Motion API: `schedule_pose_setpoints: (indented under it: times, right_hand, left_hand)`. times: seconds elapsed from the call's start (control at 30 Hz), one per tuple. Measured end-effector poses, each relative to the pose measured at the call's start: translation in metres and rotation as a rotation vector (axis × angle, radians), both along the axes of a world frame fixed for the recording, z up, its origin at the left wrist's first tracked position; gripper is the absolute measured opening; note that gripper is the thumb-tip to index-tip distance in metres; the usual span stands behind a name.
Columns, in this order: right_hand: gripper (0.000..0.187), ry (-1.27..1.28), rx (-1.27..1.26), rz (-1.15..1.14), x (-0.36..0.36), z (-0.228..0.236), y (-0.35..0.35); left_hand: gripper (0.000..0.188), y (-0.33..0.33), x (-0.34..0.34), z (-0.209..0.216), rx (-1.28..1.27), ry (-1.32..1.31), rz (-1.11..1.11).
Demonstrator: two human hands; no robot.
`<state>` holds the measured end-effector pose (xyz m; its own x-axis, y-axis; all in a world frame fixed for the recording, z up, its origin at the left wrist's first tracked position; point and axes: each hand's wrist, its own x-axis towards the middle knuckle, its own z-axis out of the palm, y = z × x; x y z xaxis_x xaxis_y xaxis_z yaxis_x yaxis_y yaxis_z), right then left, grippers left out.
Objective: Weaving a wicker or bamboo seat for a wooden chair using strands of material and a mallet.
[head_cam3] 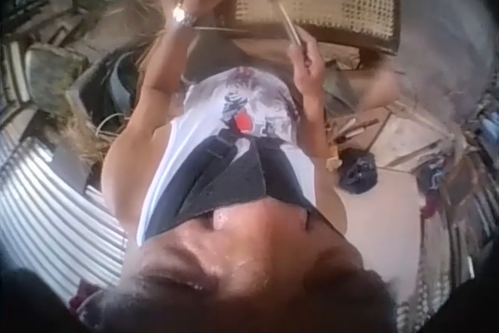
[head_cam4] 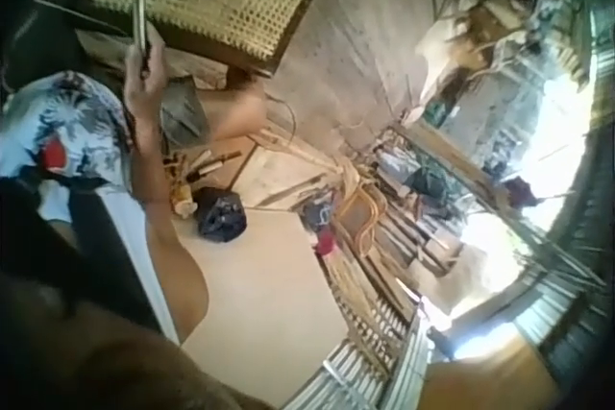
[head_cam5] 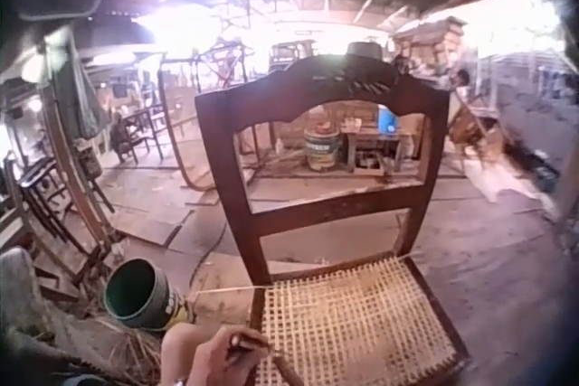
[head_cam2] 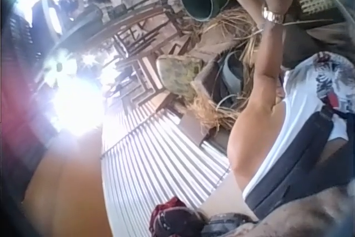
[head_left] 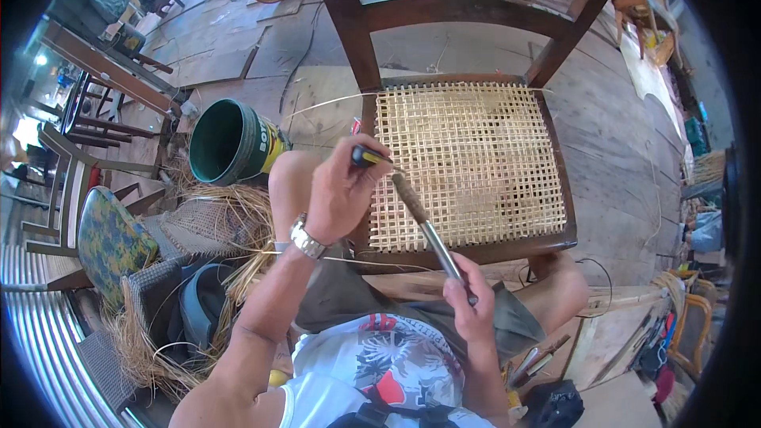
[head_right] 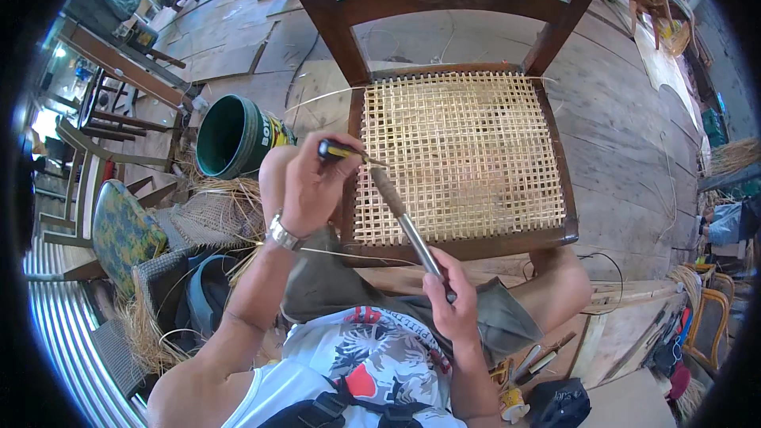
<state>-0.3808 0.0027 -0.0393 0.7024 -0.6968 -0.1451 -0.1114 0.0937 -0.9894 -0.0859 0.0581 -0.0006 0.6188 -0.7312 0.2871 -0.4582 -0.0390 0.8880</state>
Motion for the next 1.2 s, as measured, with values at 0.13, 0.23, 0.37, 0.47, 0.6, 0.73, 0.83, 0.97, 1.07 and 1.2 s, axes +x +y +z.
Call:
schedule_pose_setpoints:
  times: [0.13,0.23,0.37,0.47,0.6,0.73,0.83,0.97,1.07,1.2]
  right_hand:
    - [0.049,-0.092,0.137,-0.122,0.005,0.009,-0.009]
    - [0.047,-0.040,0.083,-0.196,0.015,-0.002,-0.033]
    - [0.046,-0.074,0.123,-0.189,0.054,-0.014,-0.055]
    - [0.045,-0.089,0.068,-0.197,0.078,-0.012,-0.067]
    - [0.044,-0.122,0.009,-0.232,0.099,-0.006,-0.079]
    - [0.044,-0.131,-0.029,-0.229,0.109,-0.002,-0.080]
    - [0.043,-0.121,-0.071,-0.247,0.119,-0.011,-0.073]
    - [0.044,-0.045,-0.147,-0.212,0.124,-0.023,-0.065]
    - [0.043,-0.091,-0.214,-0.161,0.121,-0.024,-0.060]
    - [0.044,-0.108,-0.173,-0.270,0.125,-0.015,-0.069]
  left_hand:
    - [0.023,-0.025,0.036,0.003,-0.177,0.006,0.088]
    - [0.023,-0.064,0.059,0.003,-0.132,-0.152,0.141]
    - [0.024,-0.102,0.088,-0.021,-0.143,-0.158,0.119]
    - [0.026,-0.115,0.088,-0.028,-0.091,-0.217,0.046]
    - [0.025,-0.106,0.077,-0.022,-0.122,-0.253,-0.026]
    - [0.024,-0.099,0.073,-0.021,-0.059,-0.185,-0.032]
    - [0.023,-0.103,0.077,-0.024,-0.041,-0.240,-0.069]
    - [0.023,-0.103,0.074,-0.020,0.004,-0.252,-0.106]
    - [0.023,-0.102,0.076,-0.019,-0.079,-0.221,-0.064]
    - [0.021,-0.105,0.078,-0.016,-0.057,-0.235,-0.024]
